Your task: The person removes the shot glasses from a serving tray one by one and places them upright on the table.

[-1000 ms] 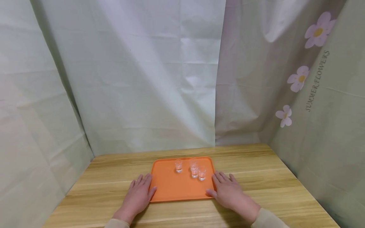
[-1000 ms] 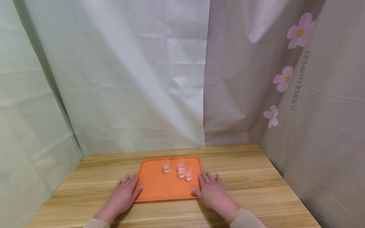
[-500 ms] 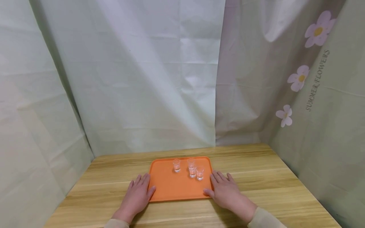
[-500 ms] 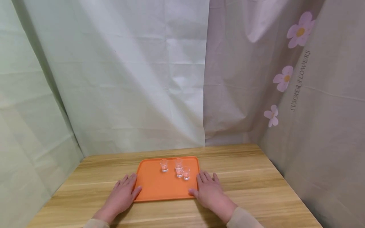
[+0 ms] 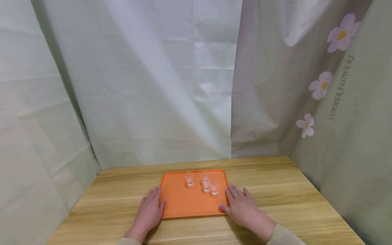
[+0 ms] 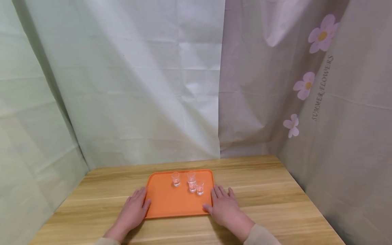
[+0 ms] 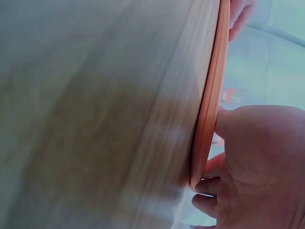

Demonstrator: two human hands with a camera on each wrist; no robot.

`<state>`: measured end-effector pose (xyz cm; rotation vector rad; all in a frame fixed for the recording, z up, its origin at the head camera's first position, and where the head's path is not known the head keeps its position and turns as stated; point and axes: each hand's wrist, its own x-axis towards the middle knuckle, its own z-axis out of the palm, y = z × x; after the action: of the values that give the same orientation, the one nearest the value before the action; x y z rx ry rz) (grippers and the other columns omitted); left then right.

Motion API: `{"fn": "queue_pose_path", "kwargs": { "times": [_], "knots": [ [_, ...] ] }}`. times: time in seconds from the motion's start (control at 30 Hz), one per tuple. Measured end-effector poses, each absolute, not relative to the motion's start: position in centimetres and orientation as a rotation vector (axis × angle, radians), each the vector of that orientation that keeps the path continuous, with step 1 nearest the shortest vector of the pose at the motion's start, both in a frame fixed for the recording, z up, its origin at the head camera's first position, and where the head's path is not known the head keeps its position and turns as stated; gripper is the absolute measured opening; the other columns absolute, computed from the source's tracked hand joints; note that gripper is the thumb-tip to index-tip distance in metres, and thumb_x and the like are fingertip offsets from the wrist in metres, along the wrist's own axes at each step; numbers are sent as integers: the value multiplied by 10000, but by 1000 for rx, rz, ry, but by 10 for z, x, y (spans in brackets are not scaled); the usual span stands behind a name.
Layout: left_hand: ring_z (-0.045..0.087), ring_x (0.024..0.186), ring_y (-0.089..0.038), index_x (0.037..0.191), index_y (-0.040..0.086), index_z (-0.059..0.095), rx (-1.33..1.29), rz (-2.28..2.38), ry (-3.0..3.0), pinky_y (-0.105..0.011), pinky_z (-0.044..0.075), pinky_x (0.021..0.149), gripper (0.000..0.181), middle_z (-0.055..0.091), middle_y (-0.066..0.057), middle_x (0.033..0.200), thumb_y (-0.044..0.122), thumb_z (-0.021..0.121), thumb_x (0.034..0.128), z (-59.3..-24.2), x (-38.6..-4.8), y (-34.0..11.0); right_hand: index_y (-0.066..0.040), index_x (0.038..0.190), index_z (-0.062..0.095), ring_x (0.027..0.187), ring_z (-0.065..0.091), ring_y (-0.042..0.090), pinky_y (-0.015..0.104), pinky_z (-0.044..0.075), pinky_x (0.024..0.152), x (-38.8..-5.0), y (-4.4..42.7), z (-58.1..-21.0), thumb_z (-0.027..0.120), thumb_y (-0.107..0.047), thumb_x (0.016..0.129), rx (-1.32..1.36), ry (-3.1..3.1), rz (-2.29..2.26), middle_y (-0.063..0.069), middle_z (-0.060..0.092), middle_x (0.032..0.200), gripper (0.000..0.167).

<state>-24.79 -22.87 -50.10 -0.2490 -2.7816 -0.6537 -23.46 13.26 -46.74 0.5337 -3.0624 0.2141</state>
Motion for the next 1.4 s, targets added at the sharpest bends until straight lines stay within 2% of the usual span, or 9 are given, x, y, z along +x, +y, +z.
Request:
{"fn": "queue_pose_path", "kwargs": {
  "times": [0.23, 0.47, 0.73, 0.93, 1.13, 1.4],
  "knots": [
    [467, 1432, -641, 1487, -175, 538, -227, -647, -2679, -802, 347, 1161, 499, 552, -403, 1511, 99, 593, 1074, -525, -257, -241, 37, 1606, 521, 1579, 426, 393, 665, 287, 1291, -236, 130, -468, 571, -535, 1125, 531, -3063, 211, 209, 462, 1697, 749],
    [466, 1435, -638, 1479, -171, 557, -200, -706, -2676, -794, 335, 1175, 468, 557, -394, 1515, 64, 563, 1074, -524, -251, -244, 40, 1584, 548, 1567, 437, 412, 689, 281, 1282, -238, 134, -469, 625, -540, 1096, 569, -3041, 288, 218, 484, 1679, 762],
    [467, 1443, -627, 1473, -172, 562, -177, -710, -2663, -785, 309, 1199, 461, 561, -393, 1512, 95, 516, 1100, -535, -255, -251, 35, 1431, 654, 1403, 560, 535, 774, 379, 1158, -256, 145, -476, 724, -503, 1051, 702, -2773, 482, 272, 658, 1456, 662],
    [480, 1442, -614, 1436, -159, 599, -182, -709, -2631, -774, 330, 1187, 430, 589, -372, 1495, 99, 541, 1097, -536, -255, -250, 44, 1516, 615, 1419, 564, 508, 687, 417, 1195, -264, 139, -461, 806, -402, 1021, 578, -2767, 819, 263, 645, 1492, 693],
    [518, 1393, -621, 1385, -172, 622, -169, -719, -2625, -776, 356, 1168, 402, 609, -384, 1453, 37, 595, 1042, -523, -250, -245, -5, 1477, 670, 1395, 621, 409, 606, 502, 1159, -272, 129, -461, 864, -317, 984, 483, -2722, 1126, 155, 693, 1469, 614],
    [449, 1489, -586, 1452, -170, 583, -133, -714, -2756, -740, 293, 1247, 427, 557, -374, 1534, 57, 550, 1092, -507, -246, -238, -16, 1474, 672, 1339, 662, 389, 601, 526, 1132, -281, 121, -463, 882, -248, 970, 413, -2688, 1336, 137, 720, 1423, 593]
  ]
}}
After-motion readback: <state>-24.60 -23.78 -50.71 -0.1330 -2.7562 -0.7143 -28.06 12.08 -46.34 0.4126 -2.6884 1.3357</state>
